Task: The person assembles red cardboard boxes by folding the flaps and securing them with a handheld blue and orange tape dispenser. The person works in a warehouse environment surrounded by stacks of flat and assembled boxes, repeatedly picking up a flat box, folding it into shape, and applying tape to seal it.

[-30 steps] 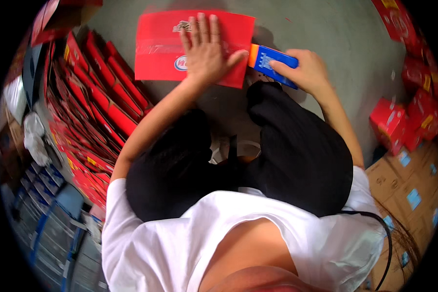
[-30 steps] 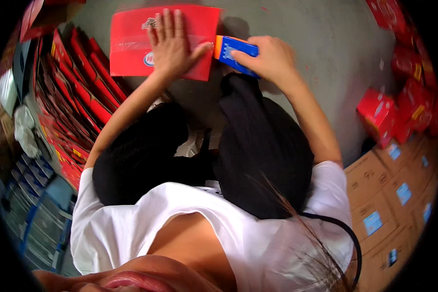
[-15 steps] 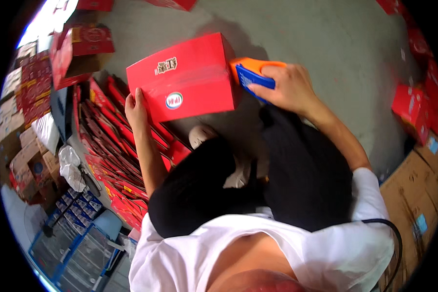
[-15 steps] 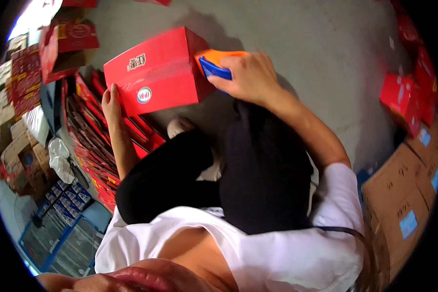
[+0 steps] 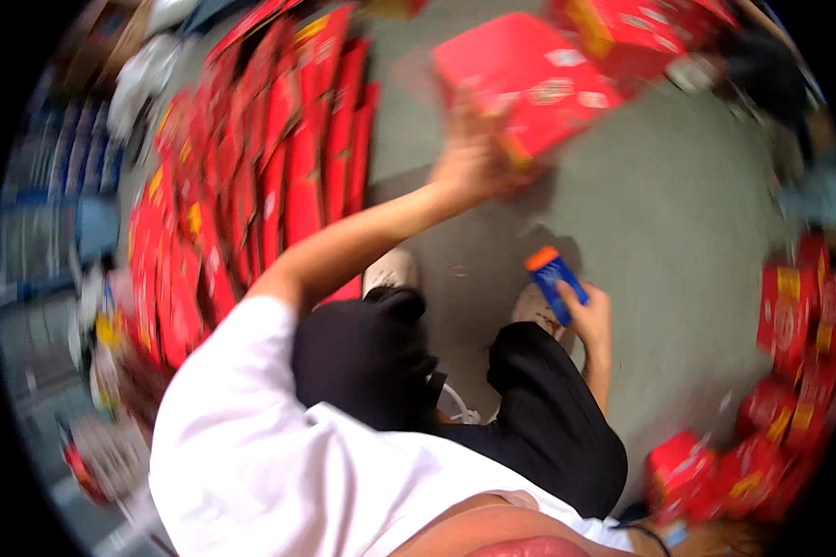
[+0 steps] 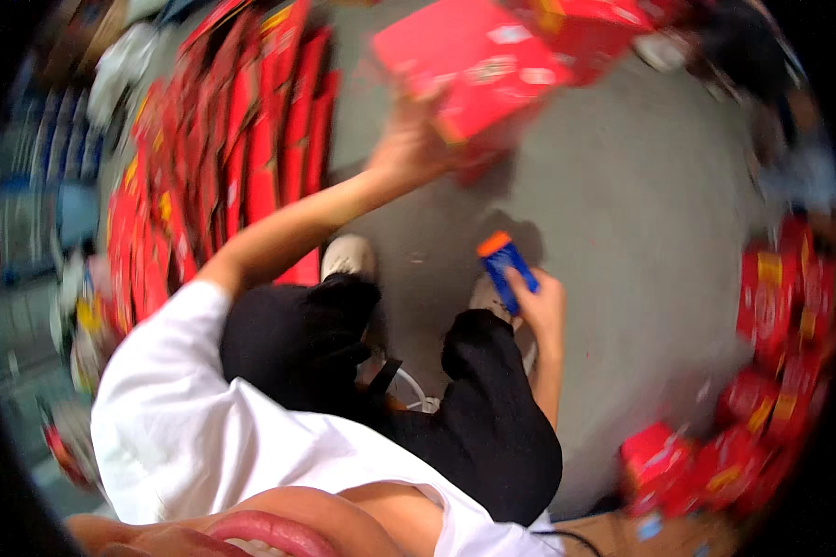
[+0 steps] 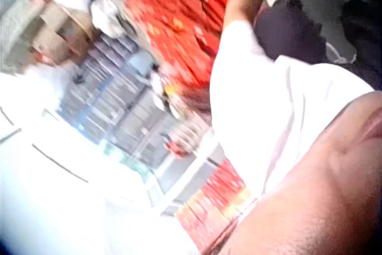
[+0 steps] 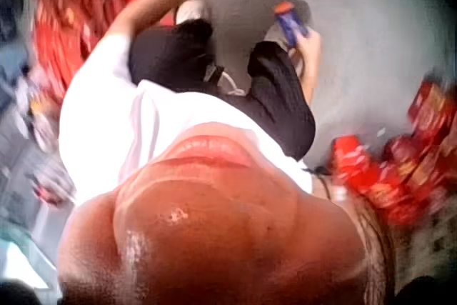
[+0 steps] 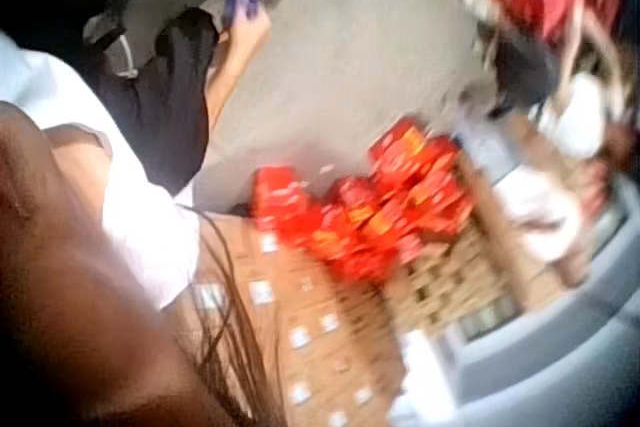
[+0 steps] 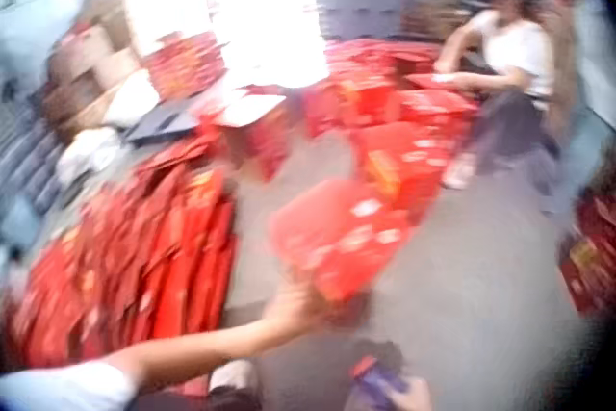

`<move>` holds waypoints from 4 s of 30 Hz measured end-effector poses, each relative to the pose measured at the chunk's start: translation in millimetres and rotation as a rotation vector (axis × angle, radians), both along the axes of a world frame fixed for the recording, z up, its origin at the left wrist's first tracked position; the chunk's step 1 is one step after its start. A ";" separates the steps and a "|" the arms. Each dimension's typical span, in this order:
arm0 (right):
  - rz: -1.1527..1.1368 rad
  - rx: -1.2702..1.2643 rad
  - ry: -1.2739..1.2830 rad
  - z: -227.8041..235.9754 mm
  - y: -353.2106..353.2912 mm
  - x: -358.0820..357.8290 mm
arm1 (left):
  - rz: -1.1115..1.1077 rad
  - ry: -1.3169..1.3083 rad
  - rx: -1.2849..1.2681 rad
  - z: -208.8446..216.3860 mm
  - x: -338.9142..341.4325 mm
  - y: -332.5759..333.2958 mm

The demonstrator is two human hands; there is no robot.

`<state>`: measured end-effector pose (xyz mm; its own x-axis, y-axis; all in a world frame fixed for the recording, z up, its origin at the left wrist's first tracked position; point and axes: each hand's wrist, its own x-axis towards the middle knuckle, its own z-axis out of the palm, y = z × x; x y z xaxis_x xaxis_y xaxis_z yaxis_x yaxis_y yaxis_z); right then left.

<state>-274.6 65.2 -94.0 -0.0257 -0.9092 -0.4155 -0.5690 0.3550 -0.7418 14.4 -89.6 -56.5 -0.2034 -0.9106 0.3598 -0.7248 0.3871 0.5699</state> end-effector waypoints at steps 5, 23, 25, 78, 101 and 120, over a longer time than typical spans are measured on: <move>-0.072 0.143 -0.129 -0.1 -17.1 21.5 | 0.119 -0.030 0.141 -4.0 -50.3 -127.3; -0.037 0.261 -0.551 32.4 -10.6 29.9 | 0.654 -0.760 0.629 -27.2 290.3 100.2; -0.044 0.271 -0.550 34.7 -12.2 35.3 | 0.607 -0.731 0.574 -3.0 305.4 102.2; -0.162 -0.500 -0.442 150.6 -77.7 17.1 | -0.234 -1.006 0.441 15.8 36.3 36.4; -0.559 -0.588 -0.766 139.1 -83.9 39.4 | 0.160 -0.485 0.370 -10.3 38.7 19.7; 0.000 -0.086 -0.685 79.4 -25.1 90.6 | 0.022 0.514 0.706 0.4 63.1 47.1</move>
